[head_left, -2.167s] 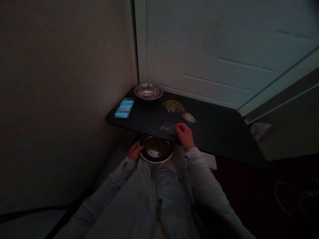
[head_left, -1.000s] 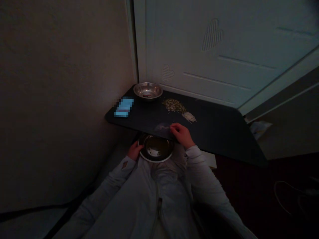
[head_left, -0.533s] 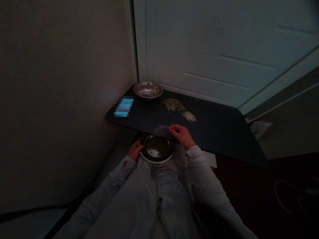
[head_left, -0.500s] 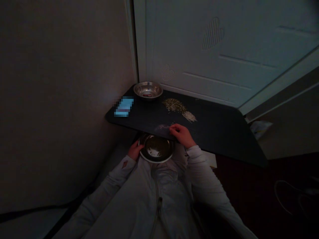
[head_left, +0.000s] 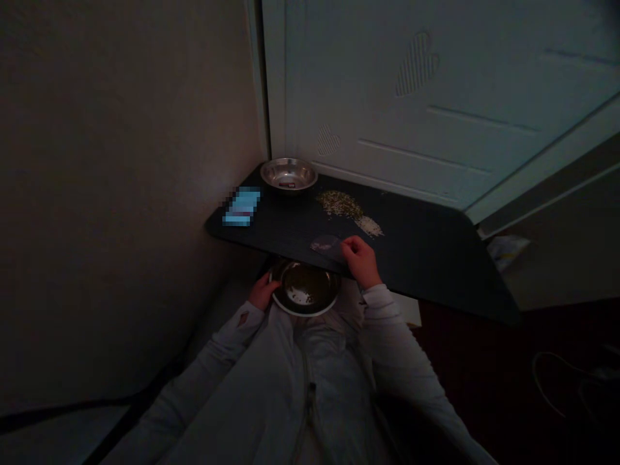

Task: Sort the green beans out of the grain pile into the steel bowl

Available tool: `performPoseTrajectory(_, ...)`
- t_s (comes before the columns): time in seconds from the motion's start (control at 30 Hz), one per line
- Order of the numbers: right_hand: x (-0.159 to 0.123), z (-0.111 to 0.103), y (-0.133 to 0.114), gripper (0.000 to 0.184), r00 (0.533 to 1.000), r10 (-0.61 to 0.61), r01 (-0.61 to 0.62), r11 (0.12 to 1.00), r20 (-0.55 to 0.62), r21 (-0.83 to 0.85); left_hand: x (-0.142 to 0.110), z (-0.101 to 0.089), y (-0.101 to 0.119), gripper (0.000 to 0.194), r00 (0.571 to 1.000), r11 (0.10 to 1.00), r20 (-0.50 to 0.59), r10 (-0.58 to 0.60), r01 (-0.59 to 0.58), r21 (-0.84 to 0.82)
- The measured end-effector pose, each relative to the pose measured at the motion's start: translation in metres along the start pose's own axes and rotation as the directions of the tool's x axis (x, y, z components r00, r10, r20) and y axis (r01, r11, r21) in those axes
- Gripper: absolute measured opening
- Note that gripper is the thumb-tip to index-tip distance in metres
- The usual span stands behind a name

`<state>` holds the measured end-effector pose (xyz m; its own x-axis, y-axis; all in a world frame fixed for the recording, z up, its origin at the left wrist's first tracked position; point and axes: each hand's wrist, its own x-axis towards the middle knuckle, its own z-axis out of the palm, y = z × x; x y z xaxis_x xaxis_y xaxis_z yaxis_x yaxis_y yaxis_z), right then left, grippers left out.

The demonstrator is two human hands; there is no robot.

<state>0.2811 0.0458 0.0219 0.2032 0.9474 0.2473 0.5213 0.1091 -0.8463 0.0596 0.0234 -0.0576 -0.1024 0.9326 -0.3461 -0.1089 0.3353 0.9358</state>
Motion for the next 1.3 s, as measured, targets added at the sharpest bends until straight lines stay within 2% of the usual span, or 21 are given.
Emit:
performPoseTrajectory(0.17,0.001,0.000,0.000,0.015,1.000,0.001,-0.001,1.000,-0.025,0.011,-0.001,-0.001,0.001,0.038,1.000,1.000,0.016,0.019,-0.019,0.002)
performPoseTrajectory(0.33,0.000,-0.001,-0.002,0.014,1.000,-0.012,0.013,1.000,0.026,-0.011,0.001,-0.002,-0.001,0.038,0.999,1.000,0.038,0.029,-0.030,0.006)
performPoseTrajectory(0.5,0.001,-0.001,0.000,0.015,1.000,0.020,-0.021,0.998,0.024,0.058,0.005,-0.003,-0.006,0.039,1.000,1.000,0.018,0.013,-0.012,-0.003)
performPoseTrajectory(0.83,0.000,-0.001,-0.001,0.016,1.000,-0.009,0.008,1.000,0.026,0.008,0.006,-0.004,-0.005,0.043,0.994,1.000,0.111,0.011,-0.008,-0.028)
performPoseTrajectory(1.1,-0.001,-0.002,-0.003,0.012,0.997,-0.005,0.002,0.999,0.080,0.042,0.005,-0.003,-0.004,0.041,0.997,1.000,0.080,-0.006,0.005,0.004)
performPoseTrajectory(1.3,-0.001,-0.003,-0.003,0.012,0.998,0.010,-0.016,0.995,0.064,0.099,0.005,-0.004,-0.006,0.041,0.998,1.000,0.067,0.013,-0.012,-0.007)
